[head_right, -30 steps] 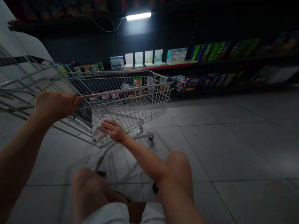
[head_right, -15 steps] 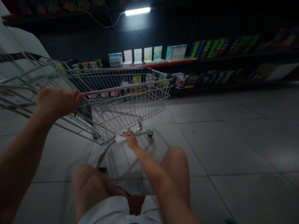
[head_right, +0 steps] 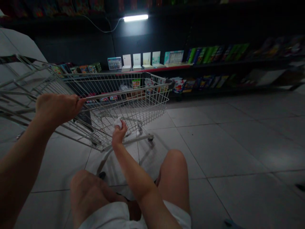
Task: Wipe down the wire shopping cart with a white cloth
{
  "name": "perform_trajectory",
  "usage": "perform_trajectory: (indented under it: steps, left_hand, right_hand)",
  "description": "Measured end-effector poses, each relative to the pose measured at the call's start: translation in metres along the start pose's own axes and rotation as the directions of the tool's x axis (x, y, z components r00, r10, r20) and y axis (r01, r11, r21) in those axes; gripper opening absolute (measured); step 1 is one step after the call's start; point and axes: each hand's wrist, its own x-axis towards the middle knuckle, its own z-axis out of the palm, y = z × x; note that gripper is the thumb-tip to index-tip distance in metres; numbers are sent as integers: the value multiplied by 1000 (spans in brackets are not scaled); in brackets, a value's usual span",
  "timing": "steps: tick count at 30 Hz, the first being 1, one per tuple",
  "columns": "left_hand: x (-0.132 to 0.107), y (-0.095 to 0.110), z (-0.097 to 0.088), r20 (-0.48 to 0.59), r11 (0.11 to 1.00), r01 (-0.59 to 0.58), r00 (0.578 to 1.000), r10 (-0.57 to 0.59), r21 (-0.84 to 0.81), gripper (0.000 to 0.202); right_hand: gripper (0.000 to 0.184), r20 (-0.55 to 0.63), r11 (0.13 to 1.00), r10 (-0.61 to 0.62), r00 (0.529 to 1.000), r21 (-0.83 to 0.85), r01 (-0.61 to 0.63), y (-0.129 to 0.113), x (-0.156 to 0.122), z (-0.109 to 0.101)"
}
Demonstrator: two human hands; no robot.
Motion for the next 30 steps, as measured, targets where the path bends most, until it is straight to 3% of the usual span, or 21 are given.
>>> perform_trajectory:
  steps: [2,4,7,9,11,14,16,17,19,21,23,25,27,30]
  left_hand:
    - [0,0,1,-21,1000,1,1000,-1,20,79]
    - [-1,-1,2,-17,1000,3,1000,-3,28,78]
    - [-2,-2,3,-2,999,15,1000,-15,28,78]
    - [-3,-3,1,3,1000,10,1000,-10,13,77]
    - [-3,-3,-1,16,1000,-8,1000,8,-7,77]
    - [-4,-3,-5,28,1000,0,1000,0,1,77]
    - [-4,-2,-7,24,1000,2,1000,-2,22,77]
    - [-5,-2,-7,19,999,-10,1000,9,31,75]
    - [-7,-3,-8,8,998,-38,999,37,48,73]
    - [-10,-3,-9,-2,997,-39,999,39,65,73]
    - [-15,-4,-10,-4,997,-23,1000,23,73,74]
    - [-19,-6,-12,-8,997,-17,1000,18,74,74]
    - [-24,-9,-12,-1,996,-29,1000,29,83,72]
    - [-29,-15,-10,8,993,-45,999,45,106,72]
  right_hand:
    - [46,-74,996,-54,996,-73,49,-15,-2,7]
    - [38,-44,964,-196,980,-190,184,-20,-6,2]
    - [14,218,832,-386,896,-336,440,-5,-13,-28]
    - [12,382,760,-366,848,-403,510,11,-15,-50]
    - [16,433,744,-264,862,-477,467,19,-12,-62]
    - [19,342,774,-112,933,-559,298,5,-3,-55]
    - [20,306,802,-144,941,-521,292,-24,1,-41]
    - [19,309,810,-224,925,-469,352,-43,1,-35]
    - [17,328,768,-448,832,-334,546,-85,-3,-27]
    - [18,363,642,-644,673,-222,734,-125,-6,-23]
    - [23,438,489,-744,505,-157,858,-150,-4,-21]
    - [22,519,367,-770,371,-117,923,-152,5,-21]
    - [17,585,302,-747,315,-124,945,-135,17,-27]
    - [13,699,276,-644,311,-167,946,-98,26,-53]
